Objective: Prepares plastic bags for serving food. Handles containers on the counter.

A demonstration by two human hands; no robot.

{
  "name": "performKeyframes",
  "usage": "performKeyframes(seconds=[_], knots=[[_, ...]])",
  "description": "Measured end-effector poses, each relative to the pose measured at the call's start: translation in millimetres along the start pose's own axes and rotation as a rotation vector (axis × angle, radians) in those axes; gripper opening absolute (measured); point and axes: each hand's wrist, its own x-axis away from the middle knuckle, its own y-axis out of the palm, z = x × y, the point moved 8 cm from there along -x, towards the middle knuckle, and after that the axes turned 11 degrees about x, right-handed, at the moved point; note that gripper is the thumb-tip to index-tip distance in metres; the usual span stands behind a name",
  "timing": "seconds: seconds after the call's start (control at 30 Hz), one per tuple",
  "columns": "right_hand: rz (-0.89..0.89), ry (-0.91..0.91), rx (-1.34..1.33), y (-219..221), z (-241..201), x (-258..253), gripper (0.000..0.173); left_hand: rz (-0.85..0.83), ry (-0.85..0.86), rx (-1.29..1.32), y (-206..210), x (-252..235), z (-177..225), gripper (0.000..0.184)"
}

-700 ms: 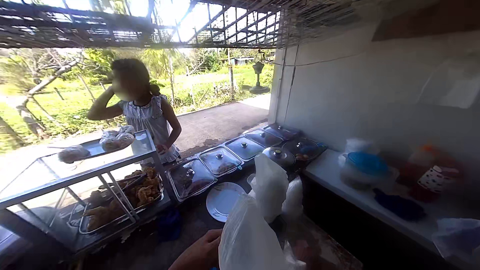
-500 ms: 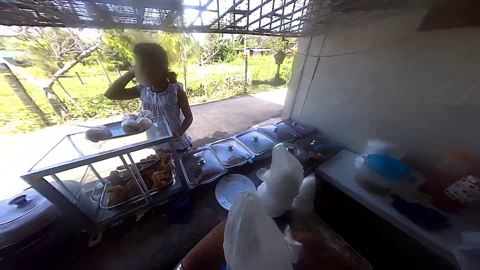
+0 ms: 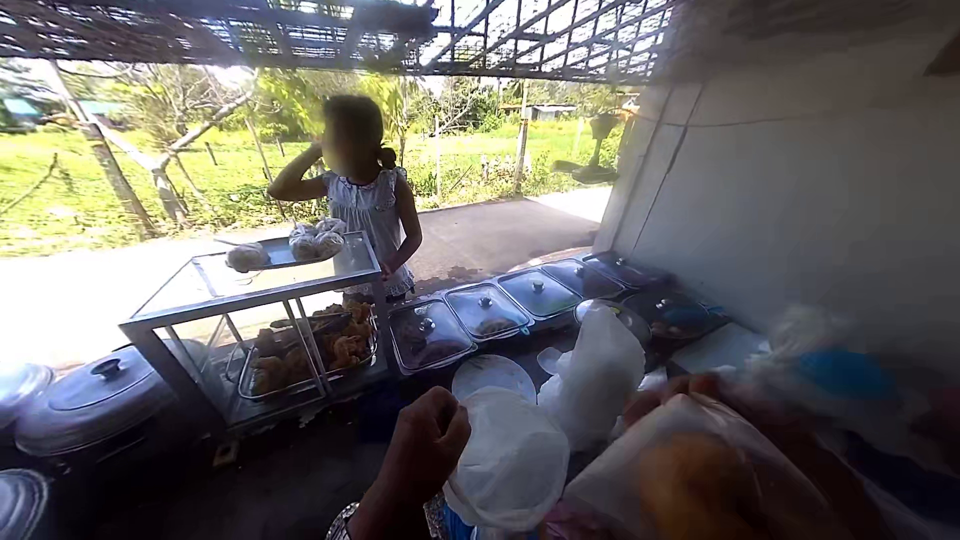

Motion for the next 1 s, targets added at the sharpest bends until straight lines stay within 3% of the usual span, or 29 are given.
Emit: performKeyframes(seconds=[0.07,0.2,0.3,0.43,0.53,0.63,0.77,0.87,0.93,1.0], knots=[[-0.086,0.124,-0.001,49,8,-13,0.033,-0.047,-0.014,0.200,7,4,4,0.014],[0.102,0.583,-0.100,94,105,-22,0.027,-0.079,-0.042,0.572,1,21,-2,0.013],[0.251,0.753,-0.147,105,168,-24,0.032,-0.145,-0.031,0.492,2,35,-23,0.012],[0.190,0.922,-0.142,142,208,-24,0.042,-0.169,-0.024,0.373,6,44,-45,0.012],[0.058,0.822,-0.057,171,216,-24,0.038,-0.112,-0.046,0.323,1,37,-56,0.015],[-0.209,0.520,0.195,190,215,-32,0.026,0.009,-0.119,0.293,-15,23,-57,0.018],[-0.532,0.234,0.513,198,197,-36,0.027,0.129,-0.243,0.457,-36,3,-60,0.014],[-0.497,0.208,0.471,192,182,-41,0.026,0.000,-0.348,0.534,-33,-6,-63,0.015],[-0.427,0.287,0.461,180,178,-47,0.027,-0.160,-0.308,0.256,-33,-10,-57,0.015],[-0.389,0.508,0.372,169,184,-45,0.030,-0.290,-0.204,-0.186,-31,-11,-45,0.021]])
